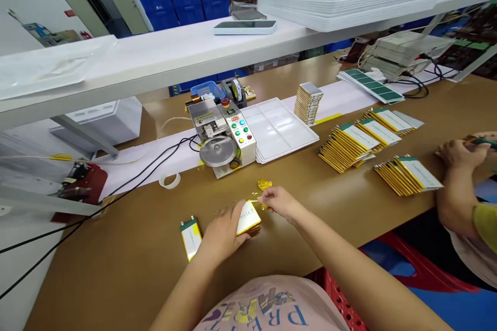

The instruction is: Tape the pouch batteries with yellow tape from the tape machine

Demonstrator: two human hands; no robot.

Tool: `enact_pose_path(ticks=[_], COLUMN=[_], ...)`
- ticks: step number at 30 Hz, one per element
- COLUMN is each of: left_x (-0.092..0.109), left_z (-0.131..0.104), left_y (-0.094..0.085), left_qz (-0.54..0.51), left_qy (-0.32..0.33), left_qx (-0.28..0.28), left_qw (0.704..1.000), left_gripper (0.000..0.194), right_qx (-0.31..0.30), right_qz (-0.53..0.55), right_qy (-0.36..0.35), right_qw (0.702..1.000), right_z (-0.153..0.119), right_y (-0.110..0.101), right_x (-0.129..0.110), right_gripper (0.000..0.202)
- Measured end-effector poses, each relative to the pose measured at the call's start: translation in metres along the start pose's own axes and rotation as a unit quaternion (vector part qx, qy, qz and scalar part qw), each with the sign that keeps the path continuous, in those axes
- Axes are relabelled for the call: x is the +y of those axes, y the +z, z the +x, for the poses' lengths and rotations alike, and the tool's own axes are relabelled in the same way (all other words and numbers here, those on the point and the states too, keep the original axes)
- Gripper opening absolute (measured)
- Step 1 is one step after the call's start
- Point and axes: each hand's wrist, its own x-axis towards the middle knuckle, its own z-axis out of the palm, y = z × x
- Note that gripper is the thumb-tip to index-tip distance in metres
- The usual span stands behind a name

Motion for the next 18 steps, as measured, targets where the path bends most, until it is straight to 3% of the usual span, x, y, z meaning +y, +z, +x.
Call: enact_pose_path(ticks=[9, 13, 15, 18], left_x=[-0.001, -0.001, -0.001, 0.000], left_z=[0.001, 0.001, 0.001, 0.000], left_y=[0.000, -0.001, -0.001, -0.002], left_qz=[0.021, 0.023, 0.027, 0.038], left_qy=[0.003, 0.005, 0.000, 0.008], left_qx=[-0.032, -0.030, -0.034, -0.028], left_qw=[0.999, 0.999, 0.999, 0.999], left_gripper=[0.066, 0.063, 0.060, 0.057], right_qx=[0.034, 0.049, 0.079, 0.189], right_qz=[-0.028, -0.102, -0.191, -0.316], right_qy=[-0.043, -0.048, -0.036, -0.038], right_qw=[0.998, 0.992, 0.978, 0.929], right_z=[0.001, 0.004, 0.001, -0.007], right_y=[0.008, 0.008, 0.009, 0.013], right_x=[0.014, 0.022, 0.020, 0.007], right_gripper=[0.026, 0.024, 0.023, 0.030])
